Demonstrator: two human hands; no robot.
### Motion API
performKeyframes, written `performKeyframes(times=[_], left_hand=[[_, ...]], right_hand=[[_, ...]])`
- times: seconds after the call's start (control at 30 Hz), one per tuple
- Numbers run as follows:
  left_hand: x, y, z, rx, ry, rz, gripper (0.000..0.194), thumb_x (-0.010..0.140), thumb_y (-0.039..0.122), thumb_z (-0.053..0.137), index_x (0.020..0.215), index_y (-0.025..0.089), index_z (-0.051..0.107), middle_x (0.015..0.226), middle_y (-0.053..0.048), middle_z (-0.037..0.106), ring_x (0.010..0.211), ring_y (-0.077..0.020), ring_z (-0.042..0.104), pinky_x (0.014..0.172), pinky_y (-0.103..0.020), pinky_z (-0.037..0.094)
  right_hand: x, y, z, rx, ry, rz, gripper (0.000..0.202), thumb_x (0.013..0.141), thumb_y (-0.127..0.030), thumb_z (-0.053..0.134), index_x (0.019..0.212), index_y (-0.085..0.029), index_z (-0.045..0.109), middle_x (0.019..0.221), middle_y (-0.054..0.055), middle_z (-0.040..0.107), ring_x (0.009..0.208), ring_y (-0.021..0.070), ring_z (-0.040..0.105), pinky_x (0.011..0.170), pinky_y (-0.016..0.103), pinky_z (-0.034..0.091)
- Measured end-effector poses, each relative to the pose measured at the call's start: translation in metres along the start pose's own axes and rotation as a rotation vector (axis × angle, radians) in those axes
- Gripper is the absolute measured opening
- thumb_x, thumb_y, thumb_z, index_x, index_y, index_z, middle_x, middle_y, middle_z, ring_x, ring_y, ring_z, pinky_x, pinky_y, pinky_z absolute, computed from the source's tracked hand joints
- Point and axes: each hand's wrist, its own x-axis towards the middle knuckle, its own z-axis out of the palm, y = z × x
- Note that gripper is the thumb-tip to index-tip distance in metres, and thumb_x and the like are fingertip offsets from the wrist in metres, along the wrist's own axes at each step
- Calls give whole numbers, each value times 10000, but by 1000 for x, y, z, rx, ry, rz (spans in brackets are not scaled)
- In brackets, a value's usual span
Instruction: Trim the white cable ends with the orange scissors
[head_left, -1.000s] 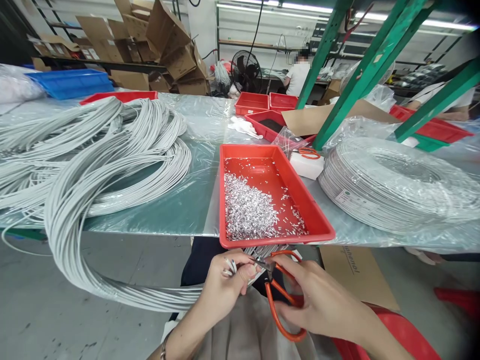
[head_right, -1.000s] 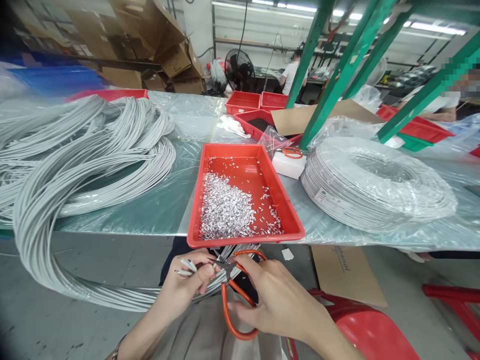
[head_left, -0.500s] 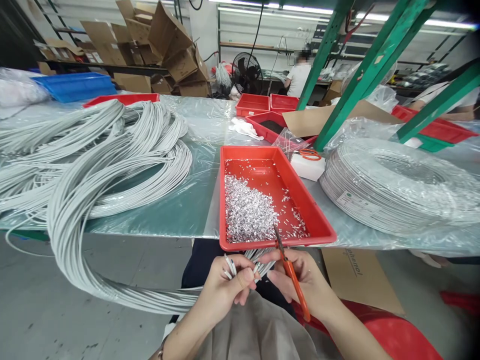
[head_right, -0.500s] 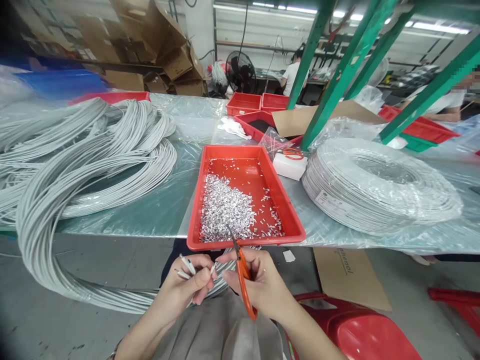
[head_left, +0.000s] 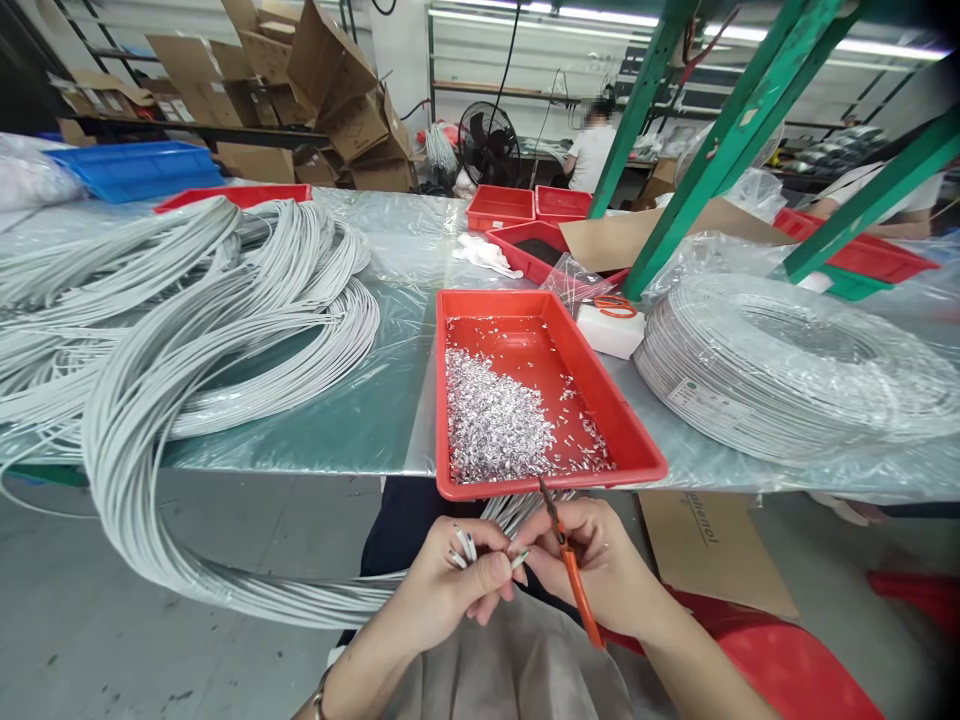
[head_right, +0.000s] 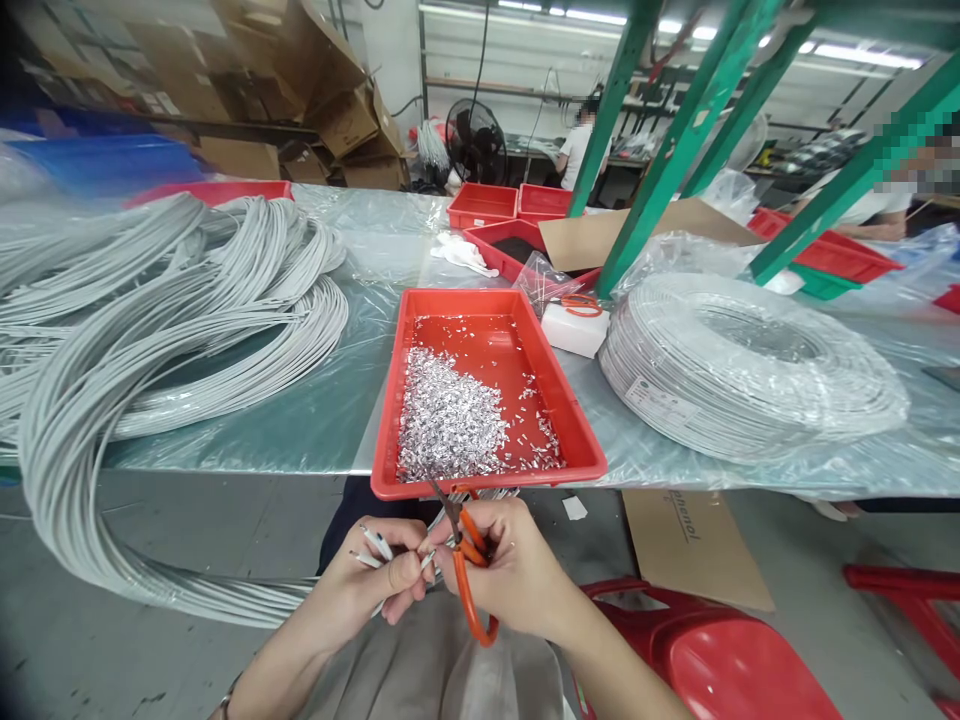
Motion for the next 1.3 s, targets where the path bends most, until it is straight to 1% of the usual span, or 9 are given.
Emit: performKeyframes(times=[0.07, 0.13, 0.2, 0.33, 0.47, 0.6, 0.73, 0.97, 1.3], left_hand=[[0, 2, 2, 45, 17, 7, 361, 664, 463, 681, 605, 109, 642, 503, -9, 551, 338, -47, 400, 340, -178, 253], [1, 4, 3, 85, 86, 13, 335, 652, 447, 697, 636, 116, 647, 504, 4, 538, 364, -55, 416, 354, -174, 268], [2, 3, 4, 109, 169, 25, 315, 661, 435, 694, 673, 123, 655, 485, 18, 518, 389, -61, 426, 372, -169, 292], [3, 1, 4, 148, 256, 47, 318, 712, 440, 643, 733, 123, 664, 483, 10, 537, 409, -69, 441, 395, -170, 341], [1, 5, 8, 165, 308, 24, 301, 690, 426, 658, 679, 130, 607, 431, 34, 506, 386, -78, 461, 396, -175, 379], [-1, 11, 14, 165, 342, 33, 273, 684, 391, 658, 625, 145, 554, 412, 53, 482, 371, -70, 451, 386, -161, 371], [-2, 12, 14, 186, 348, 53, 231, 699, 335, 646, 613, 151, 537, 424, 63, 475, 360, -58, 432, 374, -148, 353], [-5, 11, 13, 241, 323, 81, 199, 730, 287, 626, 609, 153, 542, 456, 60, 460, 393, -62, 432, 386, -150, 356], [-1, 11, 10, 199, 256, 61, 289, 707, 399, 645, 618, 149, 529, 463, 58, 450, 385, -57, 416, 359, -144, 335]], right_hand=[[7, -4, -7, -88, 104, -21, 130, 728, -259, 652, 662, -152, 617, 493, -67, 392, 440, 83, 341, 427, 205, 321], [16, -12, -19, -282, 293, -70, 140, 748, -275, 625, 679, -160, 584, 530, -53, 412, 474, 100, 377, 457, 218, 348], [23, -22, -34, -510, 403, -126, 132, 757, -263, 600, 836, -166, 558, 589, -42, 451, 509, 118, 412, 493, 233, 372], [16, -33, -50, -700, 227, -171, 492, 727, -240, 554, 1174, -172, 359, 767, 18, 540, 624, 167, 504, 562, 263, 427], [-11, -33, -39, -887, -5, -18, 572, 638, -208, 576, 1173, -212, 372, 735, 6, 546, 623, 194, 522, 550, 285, 444], [-26, -33, -24, -999, -195, 146, 480, 608, -226, 601, 1067, -198, 463, 656, -11, 519, 619, 225, 524, 559, 331, 442], [-26, -33, -18, -1029, -224, 189, 403, 634, -271, 600, 1011, -183, 487, 638, -12, 494, 616, 231, 509, 557, 343, 424], [-27, -33, -21, -997, -216, 187, 422, 642, -267, 602, 1037, -180, 483, 649, -7, 508, 626, 230, 513, 554, 331, 416], [-28, -34, -21, -987, -225, 173, 369, 642, -262, 609, 981, -183, 487, 640, -5, 524, 618, 222, 511, 545, 319, 421]])
